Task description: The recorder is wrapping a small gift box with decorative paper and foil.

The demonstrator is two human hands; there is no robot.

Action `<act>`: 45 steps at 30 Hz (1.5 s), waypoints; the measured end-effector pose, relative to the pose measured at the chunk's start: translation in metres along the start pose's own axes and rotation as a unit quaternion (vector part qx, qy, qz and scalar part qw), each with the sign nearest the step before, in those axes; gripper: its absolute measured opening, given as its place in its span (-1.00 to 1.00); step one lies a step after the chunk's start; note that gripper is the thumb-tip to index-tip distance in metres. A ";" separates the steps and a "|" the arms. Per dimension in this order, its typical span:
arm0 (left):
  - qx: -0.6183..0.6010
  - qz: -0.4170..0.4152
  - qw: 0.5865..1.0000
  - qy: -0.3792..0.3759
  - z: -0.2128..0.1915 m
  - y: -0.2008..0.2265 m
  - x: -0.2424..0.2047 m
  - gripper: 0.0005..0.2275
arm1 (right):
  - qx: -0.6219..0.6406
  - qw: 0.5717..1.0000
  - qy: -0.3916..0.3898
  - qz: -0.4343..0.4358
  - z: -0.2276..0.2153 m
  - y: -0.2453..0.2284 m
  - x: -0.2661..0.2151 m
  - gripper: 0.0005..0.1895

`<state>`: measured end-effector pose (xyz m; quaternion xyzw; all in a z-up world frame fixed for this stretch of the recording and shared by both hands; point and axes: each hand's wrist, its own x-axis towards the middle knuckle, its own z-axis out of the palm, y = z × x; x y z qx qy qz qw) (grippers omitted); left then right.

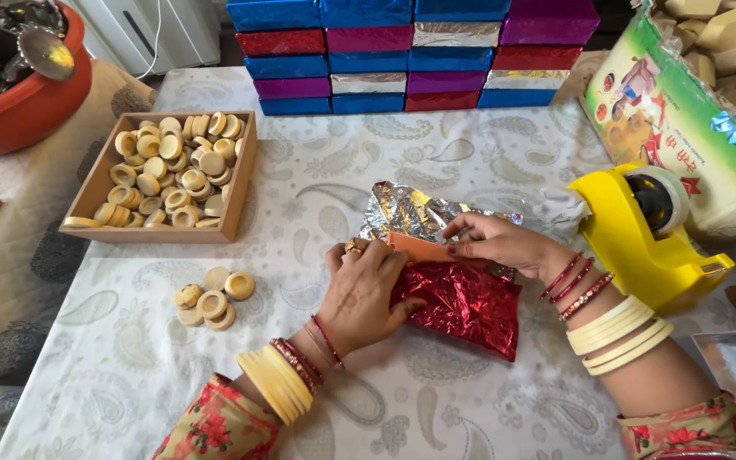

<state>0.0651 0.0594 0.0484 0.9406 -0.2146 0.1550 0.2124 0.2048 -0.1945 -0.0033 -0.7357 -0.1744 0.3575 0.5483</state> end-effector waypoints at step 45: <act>-0.050 0.164 0.985 -0.027 -0.023 0.070 -0.046 -0.91 | -0.479 0.854 0.026 -0.201 0.035 -0.040 -0.023 -0.25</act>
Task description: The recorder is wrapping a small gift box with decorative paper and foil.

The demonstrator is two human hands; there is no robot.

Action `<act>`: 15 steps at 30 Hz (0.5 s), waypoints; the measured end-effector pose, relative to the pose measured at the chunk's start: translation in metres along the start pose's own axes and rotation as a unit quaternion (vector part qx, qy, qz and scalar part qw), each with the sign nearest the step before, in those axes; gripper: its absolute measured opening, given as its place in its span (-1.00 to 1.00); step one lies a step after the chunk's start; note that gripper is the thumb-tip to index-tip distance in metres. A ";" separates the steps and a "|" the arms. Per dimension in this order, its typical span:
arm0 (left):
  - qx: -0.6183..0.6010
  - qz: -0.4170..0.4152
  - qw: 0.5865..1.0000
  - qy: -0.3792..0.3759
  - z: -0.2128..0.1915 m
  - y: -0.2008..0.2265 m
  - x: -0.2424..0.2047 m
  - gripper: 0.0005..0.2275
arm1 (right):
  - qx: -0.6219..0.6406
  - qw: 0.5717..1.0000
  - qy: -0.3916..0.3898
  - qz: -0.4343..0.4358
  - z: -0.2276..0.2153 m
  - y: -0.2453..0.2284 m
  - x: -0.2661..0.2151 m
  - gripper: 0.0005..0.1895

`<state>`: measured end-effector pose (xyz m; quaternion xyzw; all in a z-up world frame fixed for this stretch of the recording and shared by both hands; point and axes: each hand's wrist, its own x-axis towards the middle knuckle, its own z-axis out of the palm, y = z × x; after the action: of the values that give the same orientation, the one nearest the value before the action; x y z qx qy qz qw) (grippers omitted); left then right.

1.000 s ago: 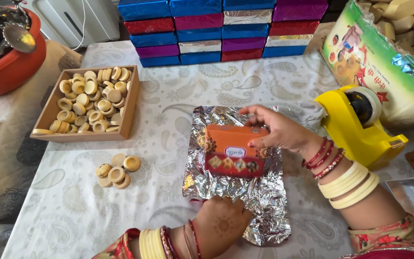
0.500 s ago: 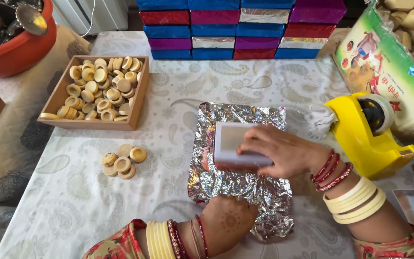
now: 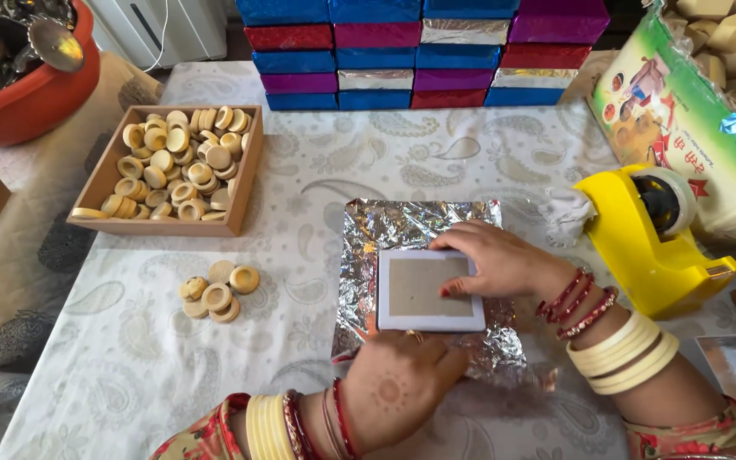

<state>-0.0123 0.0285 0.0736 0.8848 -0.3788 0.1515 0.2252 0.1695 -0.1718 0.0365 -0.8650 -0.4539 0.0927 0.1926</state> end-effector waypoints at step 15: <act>-0.017 -0.139 0.986 0.096 0.010 -0.094 0.025 -0.67 | 0.038 0.988 -0.069 0.130 -0.040 -0.032 -0.024 -0.51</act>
<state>0.0747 0.0659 0.0498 0.9063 -0.2313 0.1960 0.2944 0.1452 -0.1854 0.0862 -0.9003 -0.3456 0.1939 0.1800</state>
